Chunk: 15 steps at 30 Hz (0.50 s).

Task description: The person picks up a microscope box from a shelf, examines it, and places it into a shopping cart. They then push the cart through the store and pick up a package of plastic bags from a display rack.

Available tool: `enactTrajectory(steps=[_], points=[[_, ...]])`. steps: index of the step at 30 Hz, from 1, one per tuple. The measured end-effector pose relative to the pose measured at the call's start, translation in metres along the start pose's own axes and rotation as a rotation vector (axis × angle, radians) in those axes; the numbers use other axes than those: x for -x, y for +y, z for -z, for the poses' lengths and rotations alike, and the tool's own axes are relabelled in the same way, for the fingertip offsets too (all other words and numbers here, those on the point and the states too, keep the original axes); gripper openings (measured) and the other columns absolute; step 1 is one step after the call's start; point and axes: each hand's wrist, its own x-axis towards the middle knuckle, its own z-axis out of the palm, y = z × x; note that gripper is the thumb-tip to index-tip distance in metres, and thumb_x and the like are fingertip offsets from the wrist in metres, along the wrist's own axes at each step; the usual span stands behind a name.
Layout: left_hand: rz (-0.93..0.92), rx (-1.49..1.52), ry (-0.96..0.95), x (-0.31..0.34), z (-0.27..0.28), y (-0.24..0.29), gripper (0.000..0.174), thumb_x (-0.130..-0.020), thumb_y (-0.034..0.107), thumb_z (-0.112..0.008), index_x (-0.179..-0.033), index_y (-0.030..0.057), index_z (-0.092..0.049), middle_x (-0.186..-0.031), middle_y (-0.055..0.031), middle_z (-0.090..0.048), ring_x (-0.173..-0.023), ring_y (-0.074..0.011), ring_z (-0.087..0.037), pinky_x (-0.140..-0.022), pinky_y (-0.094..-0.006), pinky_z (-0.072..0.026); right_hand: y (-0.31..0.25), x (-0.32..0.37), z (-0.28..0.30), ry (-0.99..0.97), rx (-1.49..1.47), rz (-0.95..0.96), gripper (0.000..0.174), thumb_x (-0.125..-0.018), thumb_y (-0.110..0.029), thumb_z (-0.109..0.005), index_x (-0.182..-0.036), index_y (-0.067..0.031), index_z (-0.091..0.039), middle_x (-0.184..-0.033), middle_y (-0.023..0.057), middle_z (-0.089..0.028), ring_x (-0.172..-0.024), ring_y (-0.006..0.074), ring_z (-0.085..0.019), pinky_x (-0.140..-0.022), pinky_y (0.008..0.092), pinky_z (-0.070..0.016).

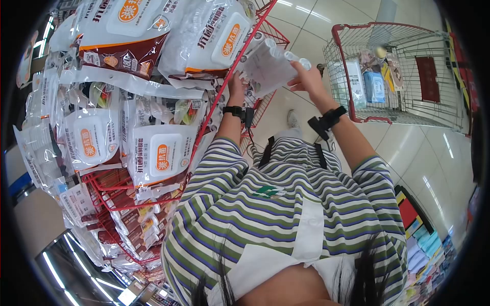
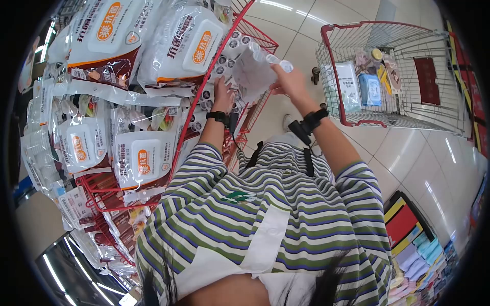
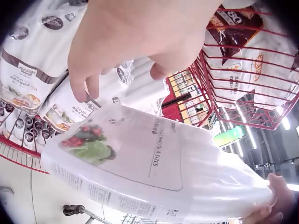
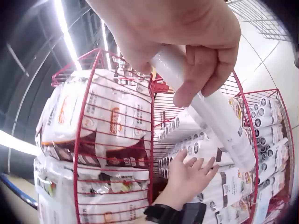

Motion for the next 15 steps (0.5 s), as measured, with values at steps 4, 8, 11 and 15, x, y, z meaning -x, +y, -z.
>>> enactTrajectory(steps=[4, 8, 11, 15], points=[[0.112, -0.110, -0.110, -0.020, 0.012, -0.009, 0.069, -0.083, 0.040, -0.055, -0.140, 0.0135, -0.025, -0.137, -0.0086, -0.035, -0.128, -0.0286, -0.032, -0.097, -0.0458, -0.0291, 0.022, -0.004, -0.029, -0.079, 0.212, 0.114, 0.048, -0.079, -0.029, -0.067, -0.100, 0.0081, -0.045, -0.076, 0.0140, -0.061, -0.054, 0.0198, -0.064, -0.041, 0.0294, -0.0520], [-0.009, -0.038, -0.158, -0.050, 0.025, -0.035, 0.070, -0.082, 0.041, -0.056, -0.142, 0.0179, -0.026, -0.140, -0.0042, -0.034, -0.126, -0.0262, -0.029, -0.099, -0.0444, -0.0236, 0.032, -0.007, -0.054, -0.056, 0.305, 0.161, 0.044, -0.079, -0.038, -0.064, -0.091, 0.0050, -0.059, -0.072, 0.0124, -0.063, -0.055, 0.0211, -0.065, -0.047, 0.0308, -0.0540], [0.015, -0.130, -0.205, -0.021, 0.009, -0.014, 0.070, -0.082, 0.041, -0.056, -0.142, 0.0181, -0.027, -0.139, -0.0030, -0.034, -0.124, -0.0248, -0.031, -0.101, -0.0437, -0.0217, 0.011, -0.007, -0.060, -0.116, 0.847, 0.179, 0.055, -0.076, -0.049, -0.062, -0.084, 0.0060, -0.062, -0.067, 0.0140, -0.064, -0.054, 0.0231, -0.066, -0.051, 0.0312, -0.0542], [-0.030, -0.084, -0.279, -0.039, 0.021, -0.021, 0.064, -0.083, 0.041, -0.056, -0.139, 0.0177, -0.033, -0.135, -0.0067, -0.040, -0.120, -0.0212, -0.037, -0.099, -0.0384, -0.0250, -0.009, -0.026, -0.072, -0.320, 0.905, 0.028, 0.065, -0.075, -0.055, -0.059, -0.085, 0.0089, -0.064, -0.069, 0.0173, -0.066, -0.055, 0.0247, -0.067, -0.054, 0.0307, -0.0549]])
